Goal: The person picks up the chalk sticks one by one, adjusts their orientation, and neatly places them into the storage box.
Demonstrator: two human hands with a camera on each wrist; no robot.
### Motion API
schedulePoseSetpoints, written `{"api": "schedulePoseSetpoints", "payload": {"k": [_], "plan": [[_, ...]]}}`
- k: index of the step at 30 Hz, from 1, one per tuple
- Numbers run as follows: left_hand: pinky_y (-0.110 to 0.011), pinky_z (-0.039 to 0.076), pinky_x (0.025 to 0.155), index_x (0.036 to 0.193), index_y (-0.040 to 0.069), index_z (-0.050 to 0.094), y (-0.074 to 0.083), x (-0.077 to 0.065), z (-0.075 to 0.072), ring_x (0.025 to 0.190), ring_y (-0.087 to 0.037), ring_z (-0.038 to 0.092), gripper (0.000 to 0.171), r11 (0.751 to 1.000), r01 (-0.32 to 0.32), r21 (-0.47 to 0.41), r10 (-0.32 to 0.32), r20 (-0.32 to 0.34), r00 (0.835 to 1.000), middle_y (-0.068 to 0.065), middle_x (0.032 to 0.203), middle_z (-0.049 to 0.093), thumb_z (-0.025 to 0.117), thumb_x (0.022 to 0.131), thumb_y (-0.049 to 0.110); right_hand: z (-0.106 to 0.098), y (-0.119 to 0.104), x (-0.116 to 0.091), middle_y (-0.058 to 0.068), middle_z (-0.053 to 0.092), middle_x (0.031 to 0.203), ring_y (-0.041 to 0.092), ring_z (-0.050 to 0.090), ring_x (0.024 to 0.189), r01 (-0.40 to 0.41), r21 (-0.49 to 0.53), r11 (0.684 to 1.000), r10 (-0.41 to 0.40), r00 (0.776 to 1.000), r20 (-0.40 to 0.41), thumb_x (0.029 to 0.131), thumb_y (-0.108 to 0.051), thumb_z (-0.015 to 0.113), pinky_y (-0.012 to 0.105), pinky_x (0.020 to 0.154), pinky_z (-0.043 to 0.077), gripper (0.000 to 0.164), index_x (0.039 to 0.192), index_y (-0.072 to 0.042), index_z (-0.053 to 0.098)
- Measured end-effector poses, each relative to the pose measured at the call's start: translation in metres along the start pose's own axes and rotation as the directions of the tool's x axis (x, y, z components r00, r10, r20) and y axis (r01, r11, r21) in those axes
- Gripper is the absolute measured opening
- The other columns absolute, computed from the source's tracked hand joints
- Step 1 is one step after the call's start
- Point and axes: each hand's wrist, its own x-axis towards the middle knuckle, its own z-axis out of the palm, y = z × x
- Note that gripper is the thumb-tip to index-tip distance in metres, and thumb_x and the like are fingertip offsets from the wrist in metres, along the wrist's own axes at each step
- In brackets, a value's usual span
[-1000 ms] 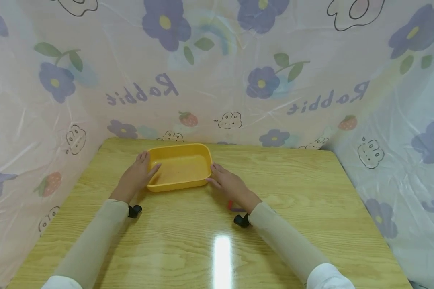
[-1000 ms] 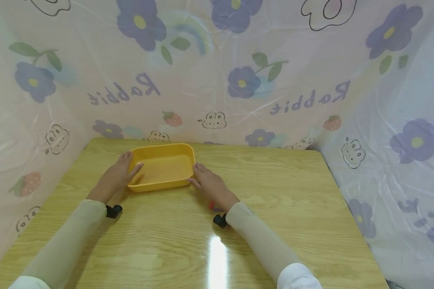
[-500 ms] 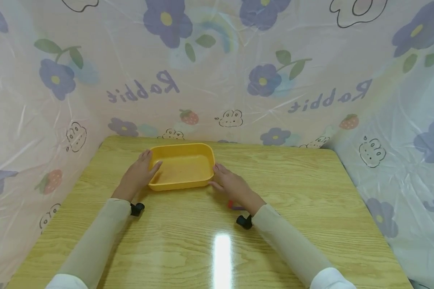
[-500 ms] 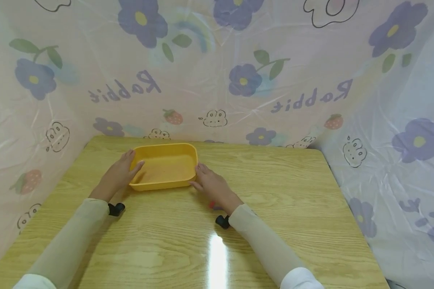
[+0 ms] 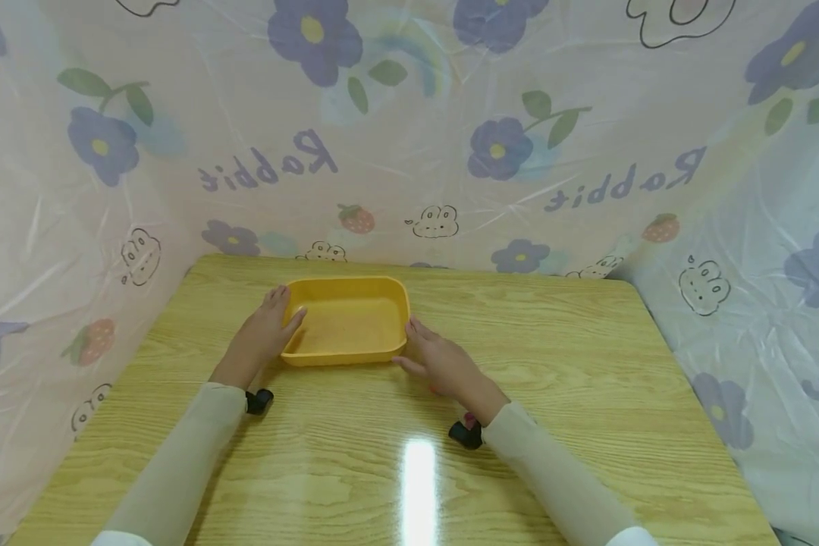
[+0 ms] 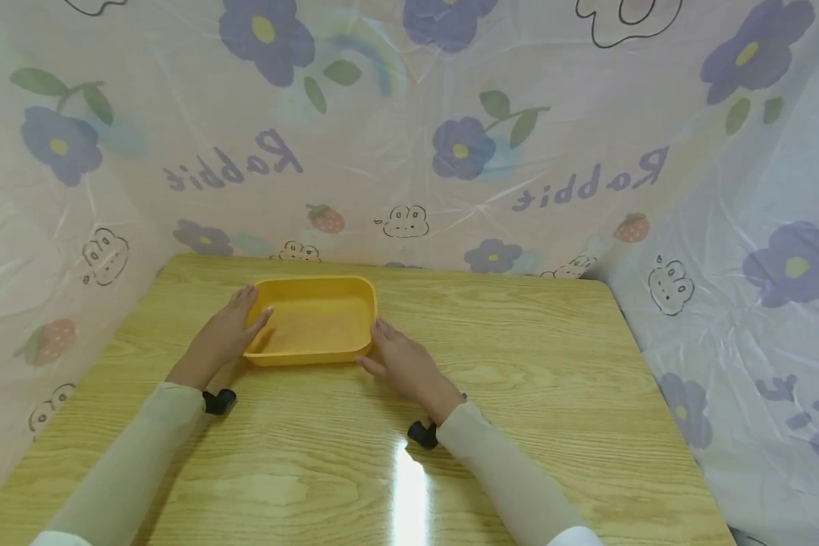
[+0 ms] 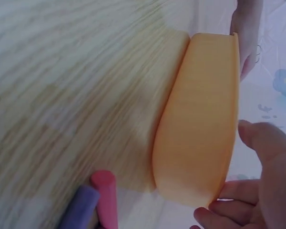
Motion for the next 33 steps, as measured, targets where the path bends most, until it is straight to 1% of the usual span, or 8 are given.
{"api": "schedulePoseSetpoints", "payload": {"k": [6,9,12,15,18,24,28,33], "plan": [[-0.055,0.013,0.108,0.148,0.000,0.006,0.001,-0.004,0.000,0.139,-0.036,0.004,0.087,1.000,-0.018,0.019,0.018,-0.001,1.000,-0.020,0.153,0.006,0.020,0.092,0.065,-0.002,-0.005,-0.008,0.021,0.030,0.145,0.033,0.046,0.121,0.009,0.030,1.000,-0.008,1.000,-0.012,0.092,-0.042,0.055,0.039,0.090,0.047,0.070,0.144,-0.002,0.029],[-0.054,0.013,0.108,0.148,0.000,0.005,0.004,-0.006,-0.001,0.139,-0.036,0.003,0.086,0.999,-0.019,0.033,0.019,0.012,1.000,-0.020,0.153,0.005,0.019,0.093,0.064,-0.003,-0.007,-0.012,0.021,0.031,0.145,0.033,0.054,0.113,0.022,0.041,0.999,-0.021,0.999,-0.029,0.092,-0.040,0.056,0.036,0.085,0.050,0.069,0.144,-0.003,0.031],[-0.054,0.013,0.109,0.148,-0.001,0.005,0.006,-0.009,-0.003,0.139,-0.036,0.003,0.085,0.999,-0.022,0.049,0.021,0.021,1.000,-0.020,0.153,0.005,0.020,0.093,0.063,-0.003,-0.009,-0.015,0.022,0.033,0.144,0.031,0.063,0.096,0.036,0.045,0.998,-0.034,0.999,-0.040,0.092,-0.039,0.057,0.033,0.078,0.053,0.068,0.144,-0.003,0.032],[-0.054,0.014,0.108,0.147,-0.002,0.006,0.007,-0.011,-0.003,0.139,-0.036,0.004,0.084,0.998,-0.025,0.065,0.024,0.019,1.000,-0.021,0.153,0.006,0.020,0.094,0.062,-0.003,-0.009,-0.016,0.023,0.034,0.143,0.030,0.064,0.089,0.047,0.038,0.998,-0.045,0.998,-0.046,0.092,-0.038,0.058,0.032,0.077,0.053,0.067,0.143,-0.002,0.033],[-0.054,0.014,0.108,0.147,-0.002,0.007,0.009,-0.013,-0.003,0.139,-0.036,0.005,0.085,0.997,-0.029,0.066,0.028,0.016,0.999,-0.021,0.153,0.007,0.020,0.094,0.062,-0.002,-0.010,-0.018,0.022,0.034,0.143,0.030,0.064,0.091,0.045,0.025,0.999,-0.043,0.998,-0.049,0.092,-0.039,0.057,0.033,0.078,0.053,0.067,0.142,-0.001,0.035],[-0.053,0.014,0.109,0.148,-0.002,0.006,0.011,-0.014,-0.002,0.139,-0.035,0.004,0.085,0.997,-0.037,0.067,0.036,0.027,0.999,-0.020,0.153,0.005,0.020,0.094,0.063,-0.002,-0.013,-0.023,0.019,0.034,0.143,0.031,0.057,0.108,0.004,0.021,1.000,-0.003,0.999,-0.046,0.093,-0.041,0.055,0.035,0.082,0.052,0.066,0.142,-0.001,0.036],[-0.053,0.014,0.109,0.148,-0.001,0.006,0.010,-0.016,-0.001,0.139,-0.035,0.004,0.086,0.997,-0.034,0.074,0.031,0.042,0.999,-0.018,0.153,0.003,0.019,0.093,0.063,0.000,-0.014,-0.026,0.021,0.036,0.142,0.031,0.056,0.111,0.004,-0.001,1.000,-0.004,0.998,-0.056,0.092,-0.040,0.056,0.035,0.082,0.052,0.066,0.141,-0.001,0.036],[-0.053,0.014,0.108,0.148,0.000,0.006,0.011,-0.017,0.001,0.139,-0.035,0.005,0.085,0.997,-0.040,0.073,0.037,0.046,0.998,-0.017,0.154,0.002,0.020,0.093,0.063,0.002,-0.015,-0.030,0.020,0.041,0.139,0.030,0.062,0.099,0.008,-0.030,1.000,-0.011,0.996,-0.092,0.092,-0.037,0.058,0.034,0.075,0.054,0.061,0.138,0.001,0.043]]}}
